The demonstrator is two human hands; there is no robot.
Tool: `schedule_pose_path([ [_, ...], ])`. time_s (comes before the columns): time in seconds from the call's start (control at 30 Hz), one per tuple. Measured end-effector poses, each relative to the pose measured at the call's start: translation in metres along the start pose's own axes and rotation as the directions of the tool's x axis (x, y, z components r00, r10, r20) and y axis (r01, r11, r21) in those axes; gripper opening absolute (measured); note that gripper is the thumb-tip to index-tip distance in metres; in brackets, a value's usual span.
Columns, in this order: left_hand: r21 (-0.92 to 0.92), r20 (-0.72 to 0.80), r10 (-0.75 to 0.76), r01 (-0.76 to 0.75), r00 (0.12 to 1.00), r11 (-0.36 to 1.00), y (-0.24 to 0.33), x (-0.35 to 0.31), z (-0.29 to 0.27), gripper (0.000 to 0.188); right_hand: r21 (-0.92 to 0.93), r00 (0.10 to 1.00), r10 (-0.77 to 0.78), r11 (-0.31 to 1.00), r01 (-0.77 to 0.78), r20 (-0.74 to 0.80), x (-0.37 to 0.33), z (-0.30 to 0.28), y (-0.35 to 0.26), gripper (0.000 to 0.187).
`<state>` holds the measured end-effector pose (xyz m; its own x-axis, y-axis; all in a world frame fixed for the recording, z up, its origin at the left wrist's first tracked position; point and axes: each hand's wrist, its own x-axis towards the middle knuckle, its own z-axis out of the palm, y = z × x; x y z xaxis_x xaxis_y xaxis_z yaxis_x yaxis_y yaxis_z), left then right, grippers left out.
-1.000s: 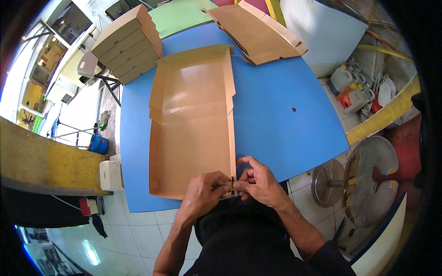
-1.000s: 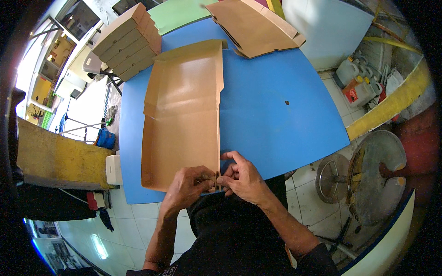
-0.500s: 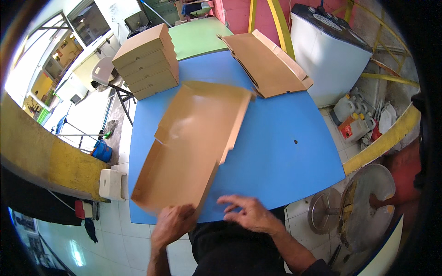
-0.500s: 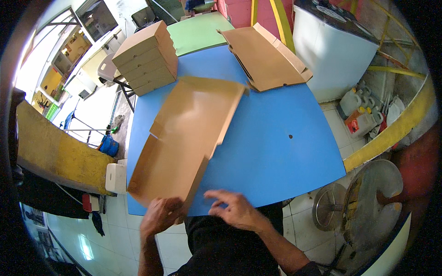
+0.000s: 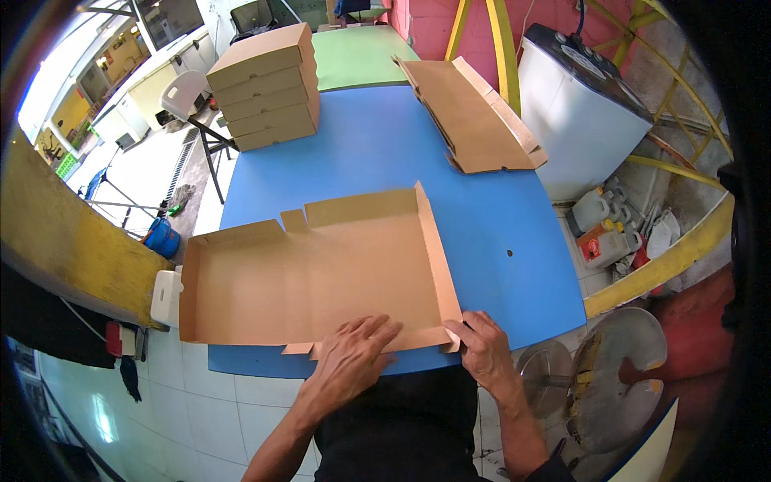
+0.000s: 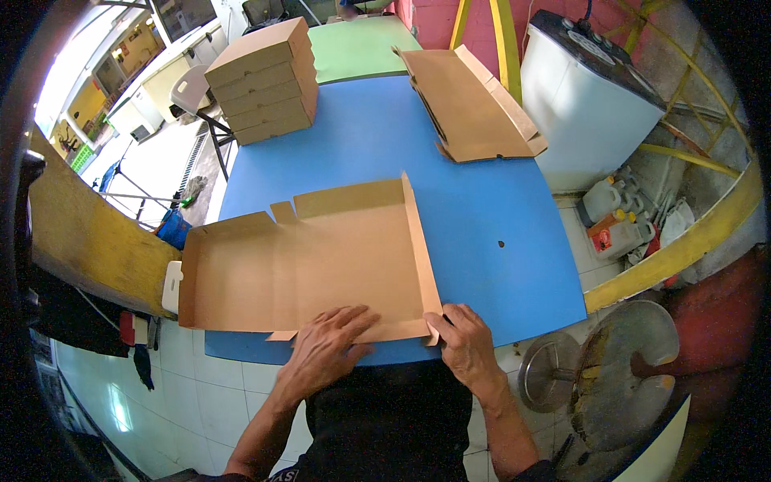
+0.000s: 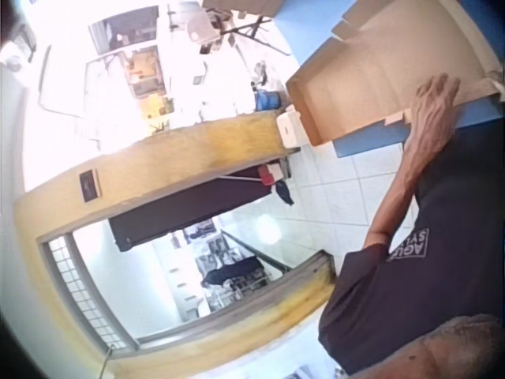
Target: The person assembles flat cardboard sheets into rectangular boxes by folding and interlocking the flaps. Completed boxes are stacked on a blue table. The person repeats the process with additional sheets throughout the clip.
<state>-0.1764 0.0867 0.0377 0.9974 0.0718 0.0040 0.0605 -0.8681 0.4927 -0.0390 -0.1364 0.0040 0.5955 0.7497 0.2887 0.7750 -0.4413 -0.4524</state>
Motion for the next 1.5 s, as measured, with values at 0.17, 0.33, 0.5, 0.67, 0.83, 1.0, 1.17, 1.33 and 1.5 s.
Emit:
schedule_pose_path([
  [0.17,-0.157,-0.108,0.071,-0.087,0.992,0.984,-0.008,0.008,0.017,0.024,0.252,0.963,0.239,0.946,-0.202,-0.125,-0.02,-0.002,0.001,0.018],
  [0.33,-0.22,-0.107,0.117,-0.138,0.987,0.966,-0.009,0.01,0.014,0.026,0.367,0.891,0.451,0.839,-0.401,-0.056,-0.021,0.003,-0.004,0.019],
  [0.5,-0.196,-0.179,0.162,-0.197,0.97,0.961,0.012,0.04,0.02,0.026,0.256,0.938,0.299,0.934,-0.25,-0.173,-0.016,-0.001,-0.018,0.055],
  [0.67,-0.222,-0.021,0.24,-0.239,0.97,0.945,0.037,0.074,0.041,0.023,0.251,0.917,0.362,0.915,-0.315,-0.17,-0.023,-0.011,-0.02,0.062],
  [0.83,-0.321,0.141,0.177,-0.124,0.974,0.939,0.065,0.102,0.054,0.015,0.409,0.794,0.606,0.737,-0.538,-0.047,-0.032,0.001,-0.018,0.074],
  [1.0,-0.266,0.414,0.192,-0.084,0.89,0.96,0.075,0.137,0.049,0.017,0.705,0.676,0.73,0.531,-0.469,-0.1,-0.035,0.028,-0.016,0.068],
  [1.17,-0.334,0.417,0.289,-0.15,0.862,0.93,0.073,0.155,0.043,0.016,0.778,0.676,0.723,0.503,-0.376,-0.141,-0.043,0.026,-0.017,0.055],
  [1.33,-0.385,0.4,0.233,-0.069,0.886,0.921,0.073,0.157,0.04,0.023,0.963,0.471,0.876,0.031,-0.269,0.103,-0.043,0.017,-0.024,0.046],
  [1.5,-0.239,0.375,0.239,-0.156,0.896,0.959,0.074,0.157,0.039,0.023,0.986,0.427,0.895,-0.072,-0.148,0.13,-0.038,0.022,-0.028,0.045],
])
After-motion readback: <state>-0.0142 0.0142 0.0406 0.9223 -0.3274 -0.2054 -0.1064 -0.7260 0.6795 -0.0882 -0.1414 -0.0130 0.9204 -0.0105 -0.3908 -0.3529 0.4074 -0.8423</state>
